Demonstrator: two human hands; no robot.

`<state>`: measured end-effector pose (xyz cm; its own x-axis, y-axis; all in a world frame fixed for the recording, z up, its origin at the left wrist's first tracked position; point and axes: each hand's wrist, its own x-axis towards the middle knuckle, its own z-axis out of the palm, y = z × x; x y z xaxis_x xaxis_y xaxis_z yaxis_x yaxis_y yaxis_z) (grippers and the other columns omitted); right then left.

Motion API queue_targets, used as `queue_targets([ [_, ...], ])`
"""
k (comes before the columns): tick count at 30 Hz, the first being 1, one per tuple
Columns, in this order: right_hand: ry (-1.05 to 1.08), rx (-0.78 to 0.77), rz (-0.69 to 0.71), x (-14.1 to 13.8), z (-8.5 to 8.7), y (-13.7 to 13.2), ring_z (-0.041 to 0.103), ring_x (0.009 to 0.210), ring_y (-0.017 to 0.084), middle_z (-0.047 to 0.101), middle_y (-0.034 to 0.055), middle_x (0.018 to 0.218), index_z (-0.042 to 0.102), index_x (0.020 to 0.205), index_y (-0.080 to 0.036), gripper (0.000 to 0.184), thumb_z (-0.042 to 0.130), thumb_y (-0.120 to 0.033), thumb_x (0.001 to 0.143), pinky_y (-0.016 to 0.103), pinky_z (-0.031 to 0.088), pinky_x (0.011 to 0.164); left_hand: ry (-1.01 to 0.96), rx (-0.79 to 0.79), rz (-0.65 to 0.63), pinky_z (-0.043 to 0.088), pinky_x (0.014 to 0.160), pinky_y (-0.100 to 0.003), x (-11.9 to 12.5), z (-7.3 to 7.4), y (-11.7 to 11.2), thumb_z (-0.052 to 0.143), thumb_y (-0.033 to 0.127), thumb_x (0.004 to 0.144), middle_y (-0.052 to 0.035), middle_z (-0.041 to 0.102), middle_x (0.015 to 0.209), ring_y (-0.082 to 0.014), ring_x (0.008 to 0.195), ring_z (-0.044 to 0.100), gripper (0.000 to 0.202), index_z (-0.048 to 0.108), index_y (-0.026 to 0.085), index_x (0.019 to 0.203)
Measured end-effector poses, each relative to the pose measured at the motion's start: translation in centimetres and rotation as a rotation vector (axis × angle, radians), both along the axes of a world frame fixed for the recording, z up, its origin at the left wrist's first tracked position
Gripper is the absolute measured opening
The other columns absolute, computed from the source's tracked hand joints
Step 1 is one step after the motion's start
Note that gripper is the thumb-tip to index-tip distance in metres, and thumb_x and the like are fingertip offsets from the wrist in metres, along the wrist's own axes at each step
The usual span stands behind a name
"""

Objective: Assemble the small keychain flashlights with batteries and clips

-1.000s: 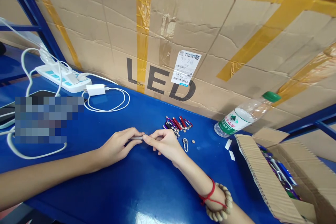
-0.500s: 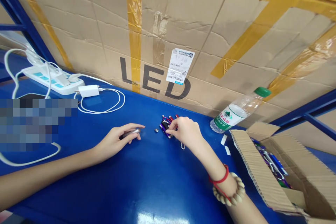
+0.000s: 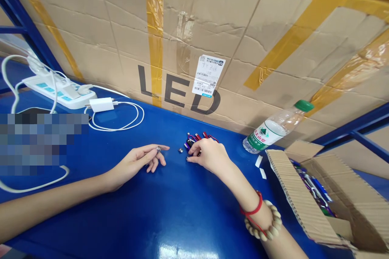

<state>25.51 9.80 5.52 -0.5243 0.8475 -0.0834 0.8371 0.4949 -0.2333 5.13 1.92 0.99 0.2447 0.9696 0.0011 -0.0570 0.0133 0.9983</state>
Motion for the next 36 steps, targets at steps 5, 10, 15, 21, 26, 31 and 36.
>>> queue_targets([
  [5,0.103,0.244,0.035,-0.2,-1.0,0.7,0.064,0.082,0.018,0.068,0.0007,0.097,0.066,0.096,-0.027,0.020,0.049,-0.025,0.085,0.026,0.046,0.059,0.007,0.012,-0.018,0.034,0.051,-0.023,0.3,-0.3,-0.1,0.045,0.050,0.085,-0.0031,0.057,0.073,-0.0090,0.053,0.046,0.045,0.055,0.011,0.106],
  [10,0.205,0.346,0.185,0.1,-3.5,2.6,0.057,0.106,0.022,0.062,0.0075,0.115,0.061,0.109,-0.021,0.030,0.037,-0.025,0.091,0.039,0.046,0.086,-0.023,0.015,-0.040,0.030,0.048,-0.022,0.6,-0.7,-0.4,0.043,0.050,0.086,0.0004,0.053,0.065,-0.0070,0.048,0.039,0.043,0.053,0.011,0.101],
  [15,0.188,0.300,0.242,0.0,-5.1,3.4,0.050,0.117,0.025,0.059,0.0085,0.121,0.060,0.115,-0.024,0.035,0.039,-0.040,0.090,0.048,0.040,0.094,-0.054,0.006,-0.061,0.029,0.050,-0.022,0.3,-0.6,-0.6,0.039,0.045,0.089,0.0011,0.051,0.064,-0.0072,0.049,0.035,0.036,0.053,0.013,0.099],
  [21,0.170,0.214,0.292,-0.2,-4.0,3.2,0.056,0.109,0.025,0.063,0.0084,0.115,0.063,0.110,-0.022,0.033,0.042,-0.037,0.090,0.046,0.042,0.091,-0.035,-0.013,-0.072,0.030,0.051,-0.022,0.0,-0.1,-0.9,0.038,0.042,0.090,0.0011,0.050,0.065,-0.0072,0.050,0.035,0.034,0.052,0.012,0.098],
  [26,0.141,0.314,0.237,0.8,-0.9,3.1,0.061,0.101,0.022,0.067,0.0046,0.107,0.064,0.104,-0.020,0.027,0.041,-0.023,0.090,0.038,0.045,0.086,0.011,0.013,-0.037,0.028,0.049,-0.022,-0.1,-0.2,-0.9,0.038,0.047,0.089,0.0019,0.050,0.063,-0.0072,0.049,0.034,0.038,0.052,0.012,0.098],
  [31,-0.053,0.358,0.087,2.4,1.5,2.5,0.065,0.090,0.021,0.070,-0.0022,0.099,0.068,0.094,-0.027,0.028,0.048,-0.011,0.083,0.031,0.048,0.069,0.041,0.016,-0.043,0.028,0.049,-0.022,0.0,-0.7,-0.5,0.037,0.049,0.089,0.0026,0.049,0.063,-0.0073,0.049,0.035,0.039,0.051,0.013,0.100],
  [36,-0.139,0.203,0.036,2.9,1.7,2.2,0.066,0.073,0.017,0.072,-0.0049,0.085,0.070,0.083,-0.030,0.020,0.062,-0.014,0.074,0.025,0.043,0.056,0.069,-0.020,-0.040,0.029,0.048,-0.023,0.1,-0.6,-0.2,0.039,0.054,0.086,0.0023,0.049,0.062,-0.0081,0.049,0.038,0.046,0.050,0.013,0.100],
])
